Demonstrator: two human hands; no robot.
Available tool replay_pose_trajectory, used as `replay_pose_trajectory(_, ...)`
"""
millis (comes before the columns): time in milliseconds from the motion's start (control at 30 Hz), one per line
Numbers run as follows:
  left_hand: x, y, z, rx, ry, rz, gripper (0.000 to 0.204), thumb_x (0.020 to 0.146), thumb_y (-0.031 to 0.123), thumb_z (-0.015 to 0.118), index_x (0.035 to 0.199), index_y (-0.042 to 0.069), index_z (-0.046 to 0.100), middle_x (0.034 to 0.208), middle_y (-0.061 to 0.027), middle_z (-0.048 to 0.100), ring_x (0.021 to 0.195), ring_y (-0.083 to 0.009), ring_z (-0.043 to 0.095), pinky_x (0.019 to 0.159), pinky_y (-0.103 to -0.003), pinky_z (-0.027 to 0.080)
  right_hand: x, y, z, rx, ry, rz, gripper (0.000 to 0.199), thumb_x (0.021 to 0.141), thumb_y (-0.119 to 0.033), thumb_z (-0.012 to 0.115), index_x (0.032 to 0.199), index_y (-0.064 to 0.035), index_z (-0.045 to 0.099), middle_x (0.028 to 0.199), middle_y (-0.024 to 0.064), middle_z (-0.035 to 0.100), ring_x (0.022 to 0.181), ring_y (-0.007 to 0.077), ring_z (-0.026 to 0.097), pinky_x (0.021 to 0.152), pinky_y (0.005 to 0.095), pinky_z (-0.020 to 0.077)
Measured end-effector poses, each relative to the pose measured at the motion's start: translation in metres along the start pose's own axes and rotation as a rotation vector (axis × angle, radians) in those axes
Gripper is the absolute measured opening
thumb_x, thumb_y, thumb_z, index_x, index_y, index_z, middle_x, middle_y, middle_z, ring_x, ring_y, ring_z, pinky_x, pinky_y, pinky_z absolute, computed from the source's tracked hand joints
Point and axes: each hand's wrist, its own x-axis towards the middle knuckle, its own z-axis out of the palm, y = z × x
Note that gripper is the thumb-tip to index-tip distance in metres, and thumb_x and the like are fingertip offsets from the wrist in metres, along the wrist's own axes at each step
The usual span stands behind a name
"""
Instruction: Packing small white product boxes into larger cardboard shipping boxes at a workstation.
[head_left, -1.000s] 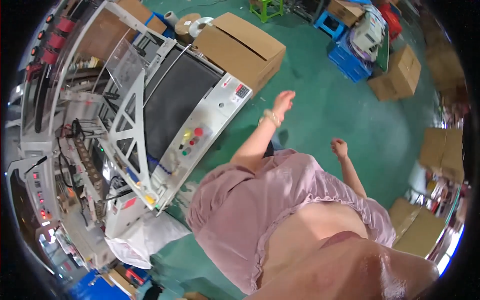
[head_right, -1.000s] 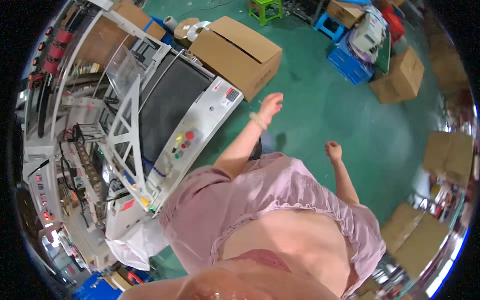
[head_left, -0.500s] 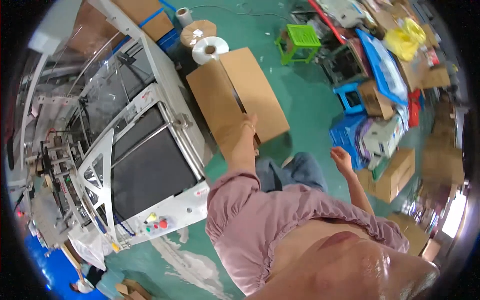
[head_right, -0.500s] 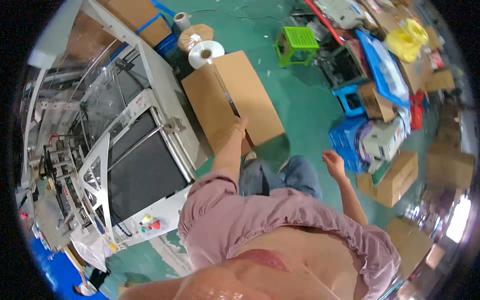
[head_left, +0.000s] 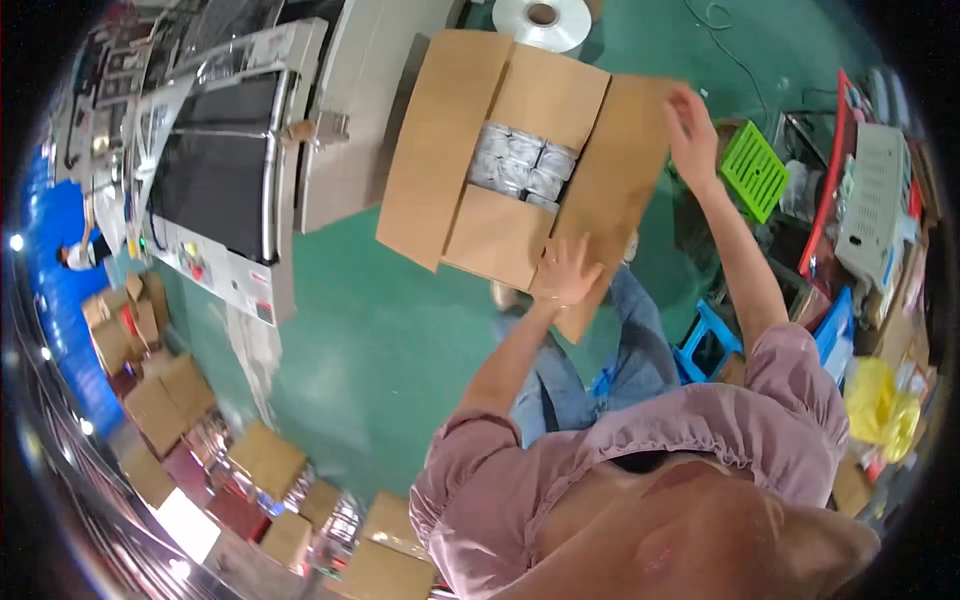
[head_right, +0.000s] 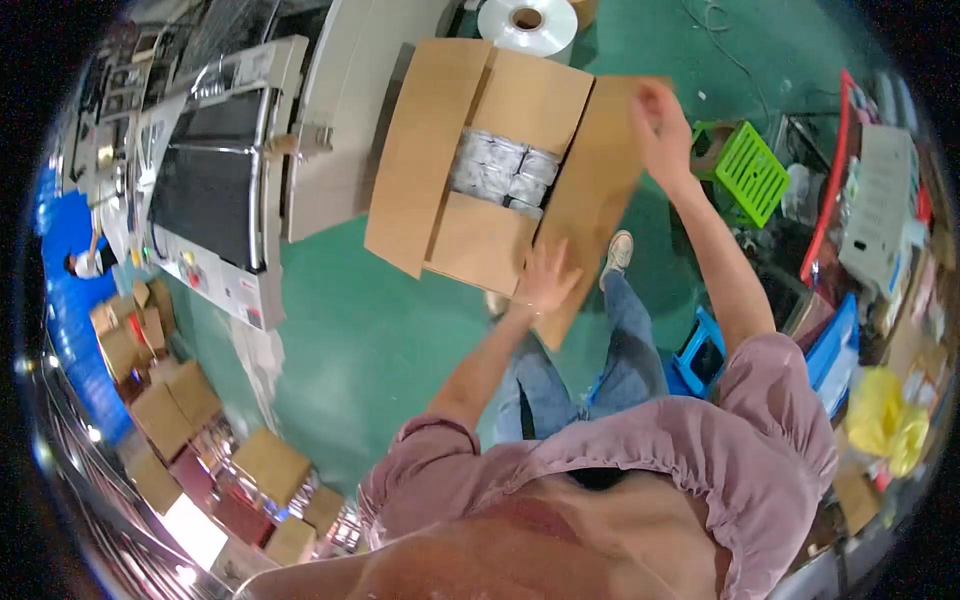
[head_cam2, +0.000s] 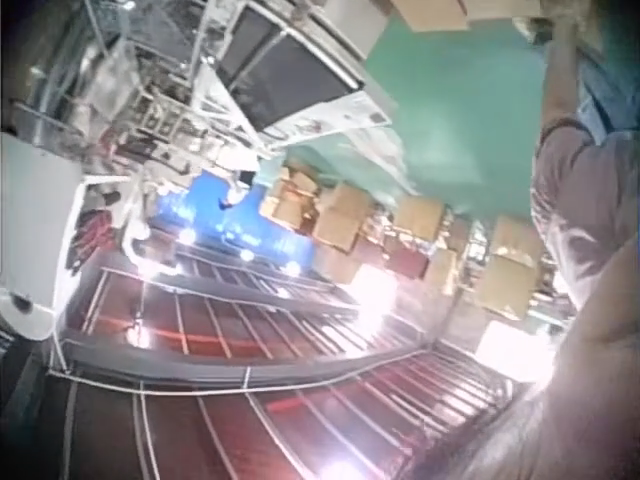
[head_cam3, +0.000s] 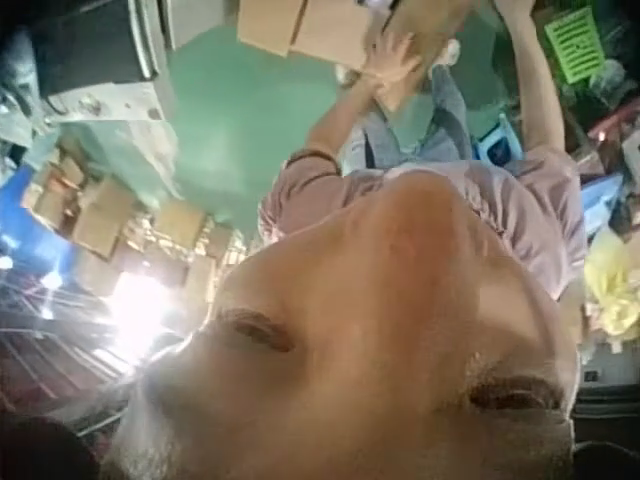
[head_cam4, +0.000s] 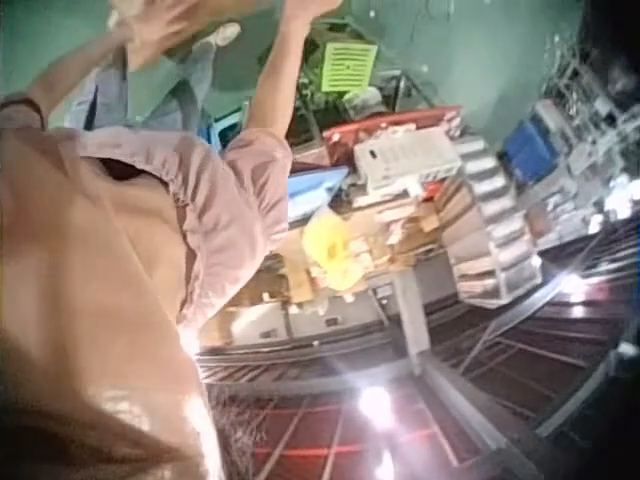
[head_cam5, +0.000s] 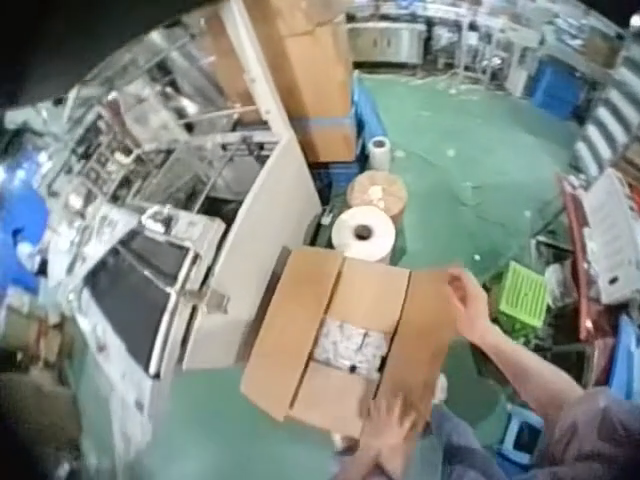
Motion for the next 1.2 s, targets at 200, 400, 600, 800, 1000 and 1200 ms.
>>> replay_pose_trajectory(200, -0.018, -0.06, 0.147, 0.411, -0.111, -0.372, 0.043, 0.078, 0.022, 0.051, 0.119, 0.012, 0.049, 0.143, -0.0153, 0.014, 0.133, -0.0328, 0.007, 0.102, -0.055, 0.012, 0.025, 0.11, 0.132, -0.182, -0.357, -0.267, 0.051, 0.085, -0.04, 0.048, 0.122, -0.0063, 0.043, 0.115, 0.0104, 0.051, 0.108, 0.0202, 0.046, 0.091, 0.0341, 0.0356)
replay_pose_trajectory(400, -0.01, -0.034, 0.135, 0.086, 0.625, -0.392, 0.063, 0.072, 0.028, 0.064, 0.125, 0.005, 0.041, 0.14, -0.0158, 0.019, 0.129, -0.0337, 0.016, 0.101, -0.052, 0.018, 0.125, 0.227, 0.143, -0.75, -0.387, 0.174, 0.085, 0.068, -0.068, 0.05, 0.126, -0.0076, 0.039, 0.124, 0.0161, 0.045, 0.118, 0.0289, 0.039, 0.095, 0.0402, 0.0321)
replay_pose_trajectory(600, -0.048, -0.13, 0.116, -0.993, 1.314, -1.138, 0.058, 0.076, 0.023, 0.069, 0.123, 0.003, 0.041, 0.113, -0.0115, 0.053, 0.103, -0.0191, 0.048, 0.09, -0.031, 0.038, 0.088, 0.176, 0.199, -0.674, -0.391, 0.125, 0.097, 0.057, -0.073, 0.057, 0.126, -0.006, 0.039, 0.126, 0.0203, 0.042, 0.119, 0.0345, 0.038, 0.096, 0.0434, 0.0329)
replay_pose_trajectory(800, -0.044, -0.1, 0.087, -1.226, 1.176, -1.225, 0.055, 0.078, 0.029, 0.065, 0.122, 0.005, 0.044, 0.109, -0.0094, 0.058, 0.096, -0.0189, 0.054, 0.084, -0.031, 0.042, 0.08, 0.192, 0.152, -0.794, -0.375, 0.166, 0.09, 0.057, -0.069, 0.061, 0.111, 0.0014, 0.048, 0.106, 0.0208, 0.056, 0.101, 0.0362, 0.053, 0.087, 0.0408, 0.0417)
replay_pose_trajectory(1000, -0.056, -0.082, 0.095, -1.049, 0.997, -1.323, 0.052, 0.078, 0.03, 0.063, 0.119, 0.005, 0.045, 0.105, -0.0127, 0.059, 0.095, -0.0245, 0.056, 0.081, -0.033, 0.044, 0.081, 0.198, 0.156, -0.716, -0.417, 0.149, 0.078, 0.063, -0.06, 0.064, 0.107, 0.0024, 0.05, 0.098, 0.019, 0.058, 0.091, 0.0378, 0.055, 0.079, 0.0423, 0.0446)
replay_pose_trajectory(1200, -0.062, -0.12, 0.01, -0.527, -0.175, -1.237, 0.039, 0.077, 0.025, 0.061, 0.109, 0.005, 0.052, 0.096, -0.0171, 0.06, 0.083, -0.0328, 0.057, 0.077, -0.04, 0.046, 0.101, 0.217, 0.171, -0.59, -0.392, 0.067, 0.06, 0.078, -0.047, 0.056, 0.118, -0.0033, 0.045, 0.111, 0.0181, 0.051, 0.103, 0.0331, 0.048, 0.088, 0.0397, 0.0375)
